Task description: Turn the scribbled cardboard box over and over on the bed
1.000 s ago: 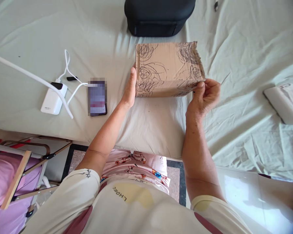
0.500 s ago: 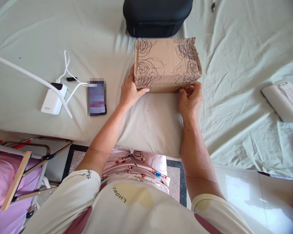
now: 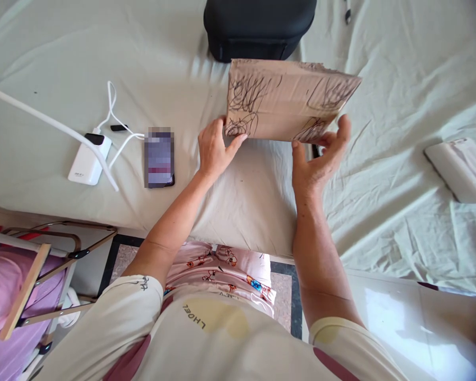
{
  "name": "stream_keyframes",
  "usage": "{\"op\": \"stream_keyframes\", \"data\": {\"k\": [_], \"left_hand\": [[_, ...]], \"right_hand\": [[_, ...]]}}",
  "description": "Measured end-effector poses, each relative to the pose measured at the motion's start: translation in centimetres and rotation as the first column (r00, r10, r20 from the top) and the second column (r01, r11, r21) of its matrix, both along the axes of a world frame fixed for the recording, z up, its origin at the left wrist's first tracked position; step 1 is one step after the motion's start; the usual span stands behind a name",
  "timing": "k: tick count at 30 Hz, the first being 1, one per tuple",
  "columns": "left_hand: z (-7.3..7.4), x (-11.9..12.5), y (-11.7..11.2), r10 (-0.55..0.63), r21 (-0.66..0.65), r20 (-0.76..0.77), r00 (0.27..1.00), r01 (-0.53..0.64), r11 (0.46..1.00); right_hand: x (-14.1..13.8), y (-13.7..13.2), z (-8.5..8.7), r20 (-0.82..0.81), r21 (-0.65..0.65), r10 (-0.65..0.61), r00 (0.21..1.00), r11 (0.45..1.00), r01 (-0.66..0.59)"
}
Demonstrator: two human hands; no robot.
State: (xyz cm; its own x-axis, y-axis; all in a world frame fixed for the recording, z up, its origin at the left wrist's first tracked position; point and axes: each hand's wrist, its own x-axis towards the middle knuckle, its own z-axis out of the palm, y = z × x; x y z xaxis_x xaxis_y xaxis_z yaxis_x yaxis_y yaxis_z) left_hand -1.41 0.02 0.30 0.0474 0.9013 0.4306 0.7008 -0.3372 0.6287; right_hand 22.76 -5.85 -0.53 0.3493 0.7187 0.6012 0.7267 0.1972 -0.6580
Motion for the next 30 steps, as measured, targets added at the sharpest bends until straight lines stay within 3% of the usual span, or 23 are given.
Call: {"op": "stream_keyframes", "data": {"k": [4, 10, 15, 20, 23, 26, 30], "left_hand": [[-0.2, 1.3, -1.1, 0.02, 0.15, 0.159, 0.987, -0.045, 0.988], [1.1, 3.2, -3.4, 0.069, 0.04, 0.235, 0.97, -0.08, 0.996], [0.5, 3.7, -3.5, 0.144, 0.047, 0.186, 0.972, -0.155, 0.987], [0.6, 3.1, -3.3, 0.102, 0.023, 0.172, 0.98, -0.108, 0.994], [1.9, 2.5, -3.4, 0.065, -0.008, 0.259, 0.964, -0.065, 0.998], [2.7, 2.0, -3.3, 0.094, 0.037, 0.304, 0.948, -0.111, 0.993], [2.0, 1.4, -2.3, 0.097, 0.066, 0.281, 0.955, -0.12, 0.991]], "right_hand": [[-0.5, -0.8, 1.0, 0.079, 0.159, 0.015, 0.997, 0.987, -0.028], [-2.6, -2.2, 2.8, 0.007, 0.03, -0.052, 0.999, 0.998, 0.052], [-4.0, -2.7, 4.0, 0.038, 0.017, -0.055, 0.998, 0.998, 0.055], [-3.6, -2.6, 3.3, -0.134, 0.021, 0.033, 0.99, 0.999, -0.03], [-2.9, -2.0, 2.5, -0.192, 0.122, 0.061, 0.98, 0.992, -0.038], [-2.0, -1.0, 1.8, -0.218, 0.247, 0.1, 0.971, 0.968, -0.044], [-1.2, 0.1, 1.4, -0.214, 0.363, 0.089, 0.973, 0.932, -0.005]]}}
